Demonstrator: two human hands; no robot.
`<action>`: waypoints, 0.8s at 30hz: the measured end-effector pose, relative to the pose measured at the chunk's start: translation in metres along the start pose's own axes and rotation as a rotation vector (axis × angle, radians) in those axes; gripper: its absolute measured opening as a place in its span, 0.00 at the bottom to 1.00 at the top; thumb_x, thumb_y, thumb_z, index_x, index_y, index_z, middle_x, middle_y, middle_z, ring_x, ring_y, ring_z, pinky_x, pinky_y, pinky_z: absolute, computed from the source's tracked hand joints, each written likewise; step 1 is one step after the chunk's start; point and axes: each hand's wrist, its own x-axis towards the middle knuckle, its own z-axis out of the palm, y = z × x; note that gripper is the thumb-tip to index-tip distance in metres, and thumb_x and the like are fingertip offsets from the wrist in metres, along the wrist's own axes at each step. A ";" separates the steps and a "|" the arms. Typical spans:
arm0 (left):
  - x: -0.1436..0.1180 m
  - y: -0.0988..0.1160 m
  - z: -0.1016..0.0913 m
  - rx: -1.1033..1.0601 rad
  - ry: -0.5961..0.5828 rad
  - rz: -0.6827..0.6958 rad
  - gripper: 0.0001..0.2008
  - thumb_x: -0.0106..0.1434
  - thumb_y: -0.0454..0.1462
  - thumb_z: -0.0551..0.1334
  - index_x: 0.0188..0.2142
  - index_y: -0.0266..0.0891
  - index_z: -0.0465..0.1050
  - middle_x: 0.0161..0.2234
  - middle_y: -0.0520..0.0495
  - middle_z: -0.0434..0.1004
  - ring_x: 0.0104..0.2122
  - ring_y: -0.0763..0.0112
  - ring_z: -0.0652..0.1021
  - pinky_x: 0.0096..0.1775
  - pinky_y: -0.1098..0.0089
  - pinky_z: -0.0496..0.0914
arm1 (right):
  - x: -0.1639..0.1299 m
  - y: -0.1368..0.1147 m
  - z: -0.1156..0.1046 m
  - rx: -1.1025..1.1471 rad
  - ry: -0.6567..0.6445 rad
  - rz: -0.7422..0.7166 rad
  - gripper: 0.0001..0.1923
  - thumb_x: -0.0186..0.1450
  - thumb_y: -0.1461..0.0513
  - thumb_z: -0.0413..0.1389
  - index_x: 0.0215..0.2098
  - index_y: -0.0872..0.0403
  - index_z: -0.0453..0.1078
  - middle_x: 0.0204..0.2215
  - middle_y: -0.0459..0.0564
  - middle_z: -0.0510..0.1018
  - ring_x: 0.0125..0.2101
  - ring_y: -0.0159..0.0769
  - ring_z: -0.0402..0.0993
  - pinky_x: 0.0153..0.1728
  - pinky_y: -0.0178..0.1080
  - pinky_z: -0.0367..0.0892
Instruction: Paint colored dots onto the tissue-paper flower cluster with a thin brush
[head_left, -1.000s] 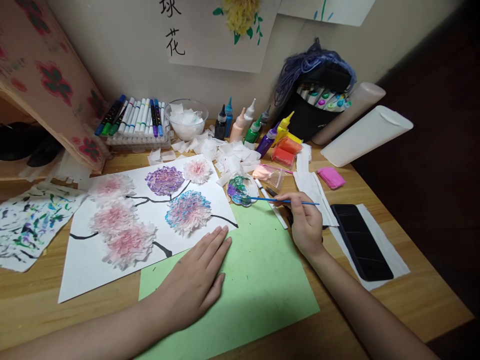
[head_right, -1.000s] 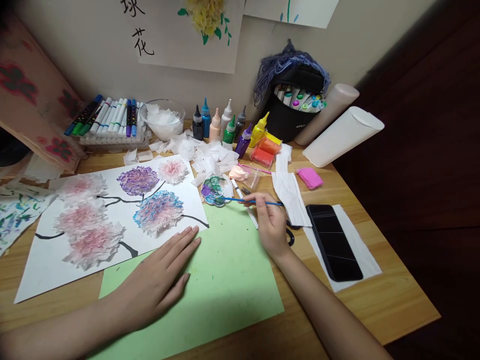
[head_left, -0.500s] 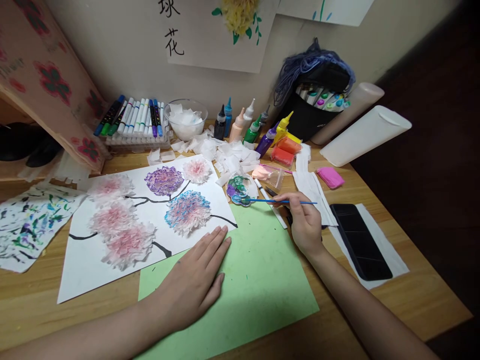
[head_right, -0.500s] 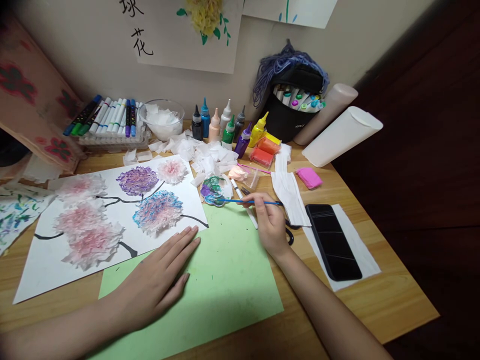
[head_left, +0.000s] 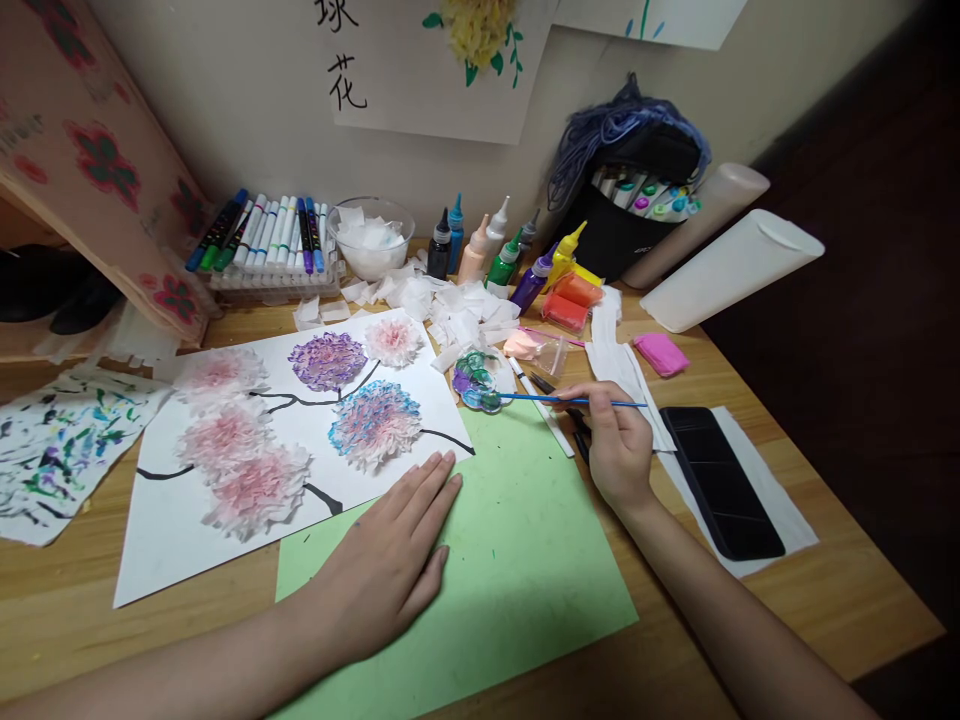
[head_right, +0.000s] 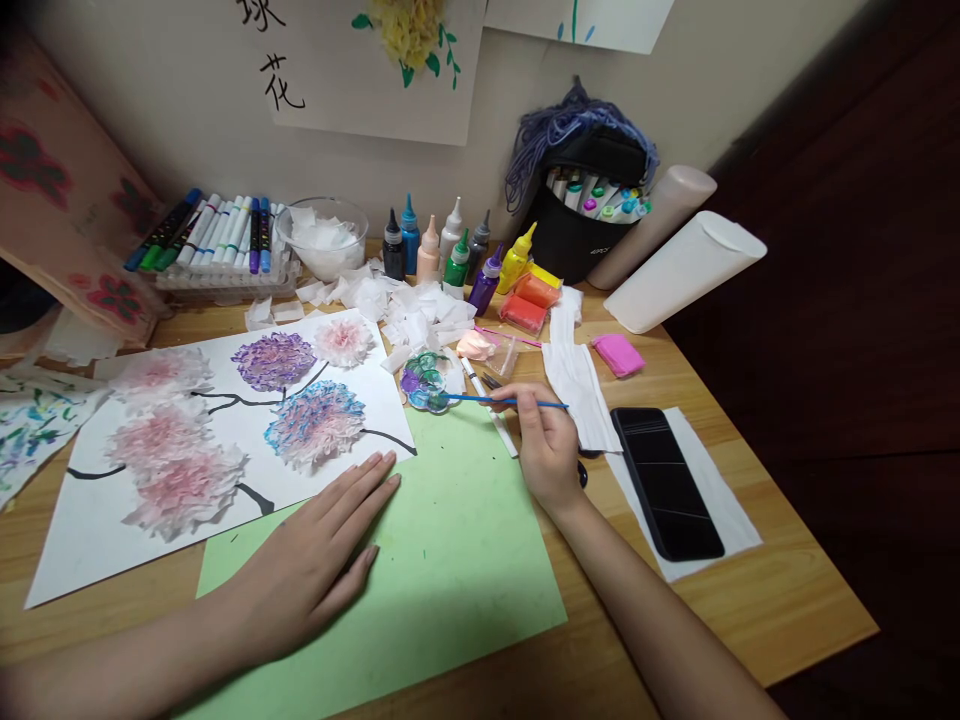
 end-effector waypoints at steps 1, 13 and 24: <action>0.000 0.000 0.000 -0.002 0.002 0.000 0.27 0.68 0.31 0.51 0.66 0.29 0.52 0.68 0.35 0.50 0.67 0.55 0.54 0.63 0.54 0.60 | 0.000 0.000 0.000 0.007 -0.001 -0.003 0.16 0.71 0.55 0.47 0.36 0.50 0.75 0.33 0.48 0.79 0.36 0.35 0.77 0.38 0.38 0.72; 0.000 0.000 0.000 0.047 -0.007 0.020 0.26 0.69 0.31 0.50 0.65 0.25 0.54 0.68 0.32 0.50 0.67 0.52 0.55 0.61 0.52 0.62 | -0.002 -0.002 -0.002 -0.032 0.012 -0.048 0.15 0.71 0.58 0.47 0.37 0.49 0.75 0.33 0.46 0.80 0.37 0.32 0.77 0.40 0.36 0.71; 0.000 -0.001 0.001 0.054 -0.013 0.025 0.26 0.69 0.32 0.49 0.65 0.26 0.53 0.68 0.32 0.50 0.67 0.53 0.53 0.61 0.51 0.62 | -0.008 0.002 0.004 -0.039 -0.049 -0.017 0.14 0.71 0.58 0.47 0.37 0.49 0.75 0.35 0.46 0.79 0.39 0.33 0.76 0.41 0.37 0.69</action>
